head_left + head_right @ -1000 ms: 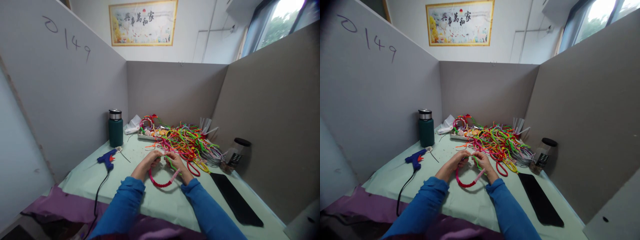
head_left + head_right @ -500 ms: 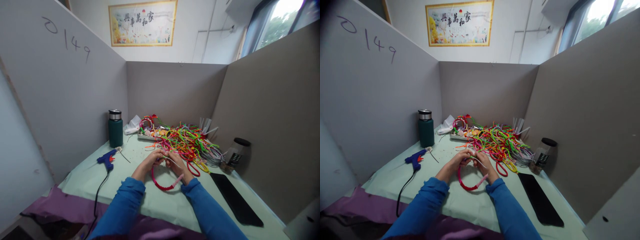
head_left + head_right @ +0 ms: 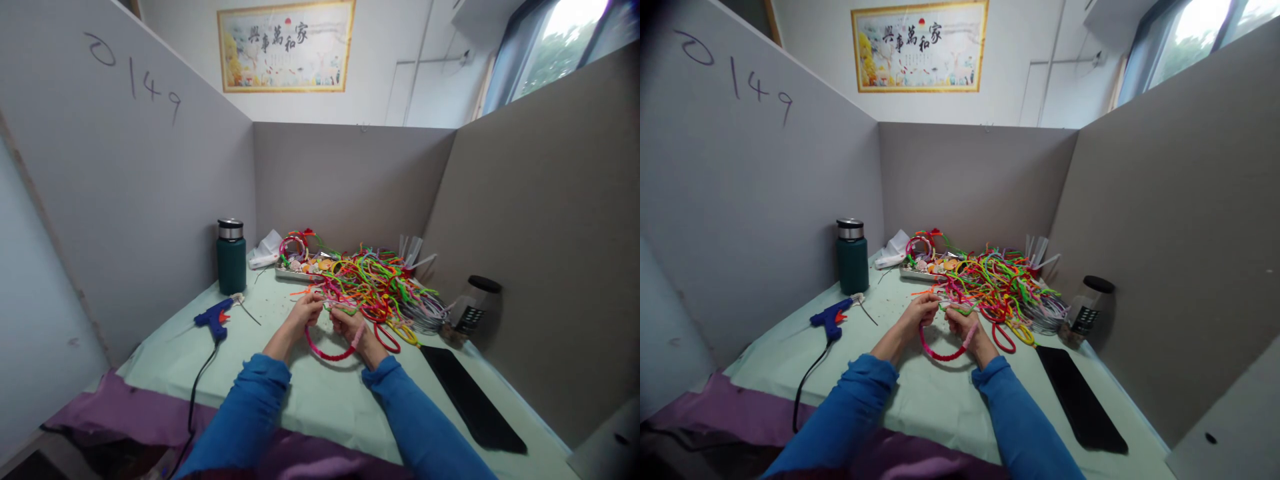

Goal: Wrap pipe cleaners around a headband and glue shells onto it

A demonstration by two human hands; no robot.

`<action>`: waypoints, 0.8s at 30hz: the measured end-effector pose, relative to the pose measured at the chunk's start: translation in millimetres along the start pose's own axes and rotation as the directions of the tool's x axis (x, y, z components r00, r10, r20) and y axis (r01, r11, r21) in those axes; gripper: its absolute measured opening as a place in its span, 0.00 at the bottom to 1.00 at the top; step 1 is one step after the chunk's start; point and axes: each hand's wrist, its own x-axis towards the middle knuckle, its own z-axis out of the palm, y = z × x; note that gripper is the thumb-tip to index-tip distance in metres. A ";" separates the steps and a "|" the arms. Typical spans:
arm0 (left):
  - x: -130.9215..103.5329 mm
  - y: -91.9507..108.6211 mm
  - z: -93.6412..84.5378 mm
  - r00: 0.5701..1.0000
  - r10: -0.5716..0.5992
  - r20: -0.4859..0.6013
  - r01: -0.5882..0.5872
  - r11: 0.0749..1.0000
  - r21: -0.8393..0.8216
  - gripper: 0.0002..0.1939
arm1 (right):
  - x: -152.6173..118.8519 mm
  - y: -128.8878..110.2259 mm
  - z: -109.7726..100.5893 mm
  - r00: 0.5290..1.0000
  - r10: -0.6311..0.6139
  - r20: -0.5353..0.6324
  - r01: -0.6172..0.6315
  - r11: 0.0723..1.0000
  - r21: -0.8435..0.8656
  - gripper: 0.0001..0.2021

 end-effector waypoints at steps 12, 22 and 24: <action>4.6 -8.9 0.3 0.987 0.160 0.021 -0.160 0.949 0.273 0.07 | -11.4 -13.2 5.9 0.980 0.094 0.174 -0.134 0.964 0.229 0.14; 13.4 -14.9 -6.0 0.913 0.393 0.107 -0.394 0.787 0.475 0.08 | -9.8 -11.8 3.0 0.987 0.059 0.148 -0.091 0.972 0.218 0.14; 13.3 -15.2 -6.3 0.924 0.368 0.100 -0.367 0.786 0.498 0.10 | -8.7 -10.7 2.5 0.988 0.075 0.135 -0.103 0.970 0.218 0.14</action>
